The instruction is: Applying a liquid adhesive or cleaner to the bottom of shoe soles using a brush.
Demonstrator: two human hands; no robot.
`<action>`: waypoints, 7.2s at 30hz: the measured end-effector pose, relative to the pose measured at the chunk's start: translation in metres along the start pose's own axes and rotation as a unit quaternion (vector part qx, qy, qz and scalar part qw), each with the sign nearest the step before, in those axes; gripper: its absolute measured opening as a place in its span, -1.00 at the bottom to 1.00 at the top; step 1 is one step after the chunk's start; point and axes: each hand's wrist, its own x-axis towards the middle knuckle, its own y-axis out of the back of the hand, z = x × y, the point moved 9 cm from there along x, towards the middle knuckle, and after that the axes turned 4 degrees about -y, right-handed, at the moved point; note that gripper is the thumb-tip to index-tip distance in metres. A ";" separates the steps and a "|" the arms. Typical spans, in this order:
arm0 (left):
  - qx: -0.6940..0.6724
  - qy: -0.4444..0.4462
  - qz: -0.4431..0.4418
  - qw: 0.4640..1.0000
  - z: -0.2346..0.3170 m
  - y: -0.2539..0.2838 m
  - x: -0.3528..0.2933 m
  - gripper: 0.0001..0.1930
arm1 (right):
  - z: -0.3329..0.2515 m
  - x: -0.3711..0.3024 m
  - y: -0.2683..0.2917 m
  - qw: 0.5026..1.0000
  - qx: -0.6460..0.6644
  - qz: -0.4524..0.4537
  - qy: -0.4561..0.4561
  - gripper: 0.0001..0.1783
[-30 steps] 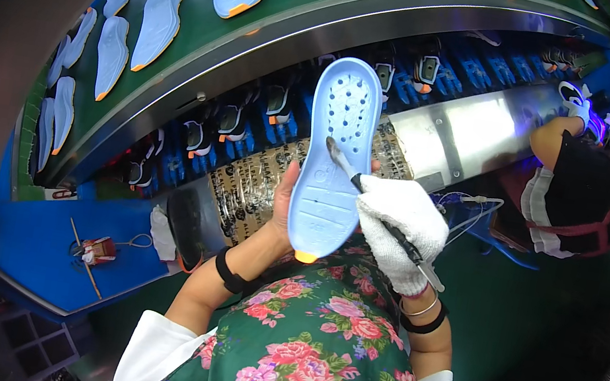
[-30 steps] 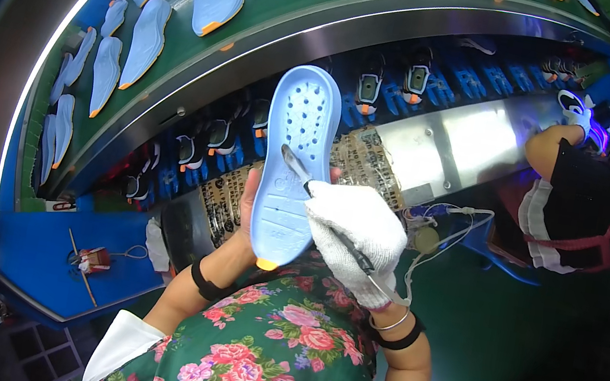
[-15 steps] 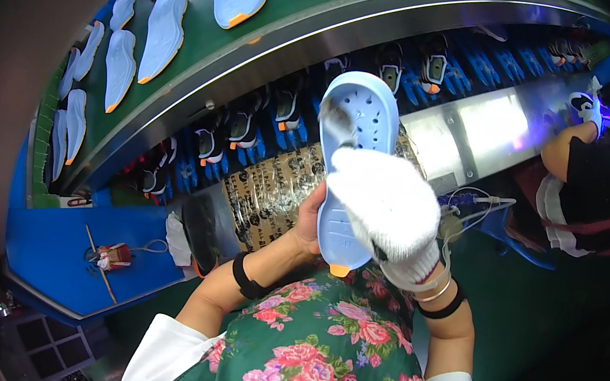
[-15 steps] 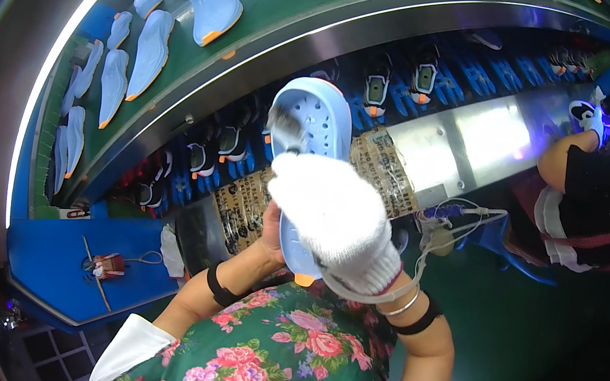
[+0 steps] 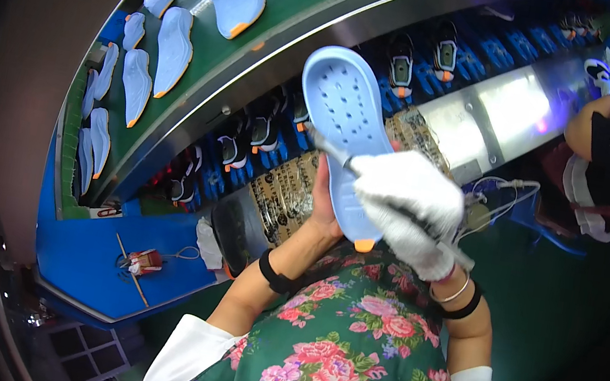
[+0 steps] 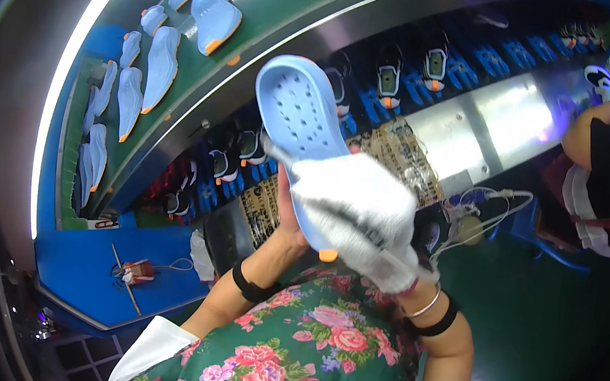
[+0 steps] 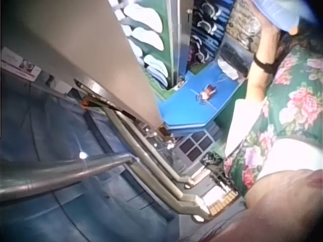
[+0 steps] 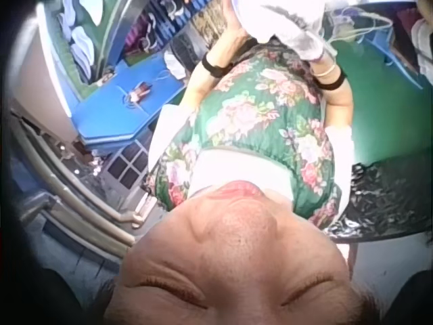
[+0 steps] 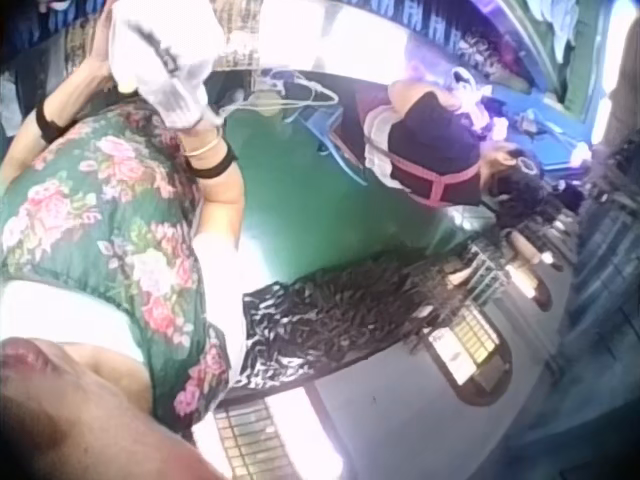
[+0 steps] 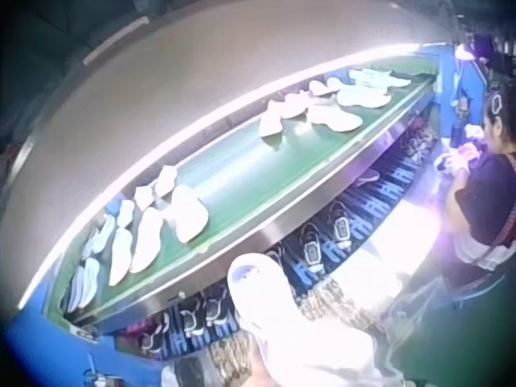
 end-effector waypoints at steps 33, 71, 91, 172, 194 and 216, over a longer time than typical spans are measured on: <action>-0.176 0.034 -0.048 0.983 0.008 -0.018 0.047 0.21 | 0.019 -0.019 0.017 1.000 0.005 -0.023 -0.001 -0.76; -0.050 0.190 -0.113 0.974 0.046 -0.021 0.056 -0.20 | -0.008 -0.024 -0.017 0.974 0.019 -0.208 0.085 -0.76; -0.102 0.138 -0.146 0.974 0.059 -0.012 0.057 0.13 | 0.010 -0.019 -0.042 0.982 0.106 -0.142 -0.064 -0.79; 0.507 -0.566 0.040 0.649 0.218 -0.094 0.141 -0.66 | 0.204 -0.129 0.060 0.812 0.322 0.255 -0.415 -0.80; -0.083 0.308 0.029 0.947 -0.044 0.056 -0.063 0.16 | 0.084 -0.022 -0.003 0.874 0.328 0.113 -0.340 -0.76; 0.086 -0.002 0.144 0.986 -0.013 -0.010 -0.006 0.07 | -0.007 0.018 -0.020 0.969 -0.234 -0.066 0.052 -0.73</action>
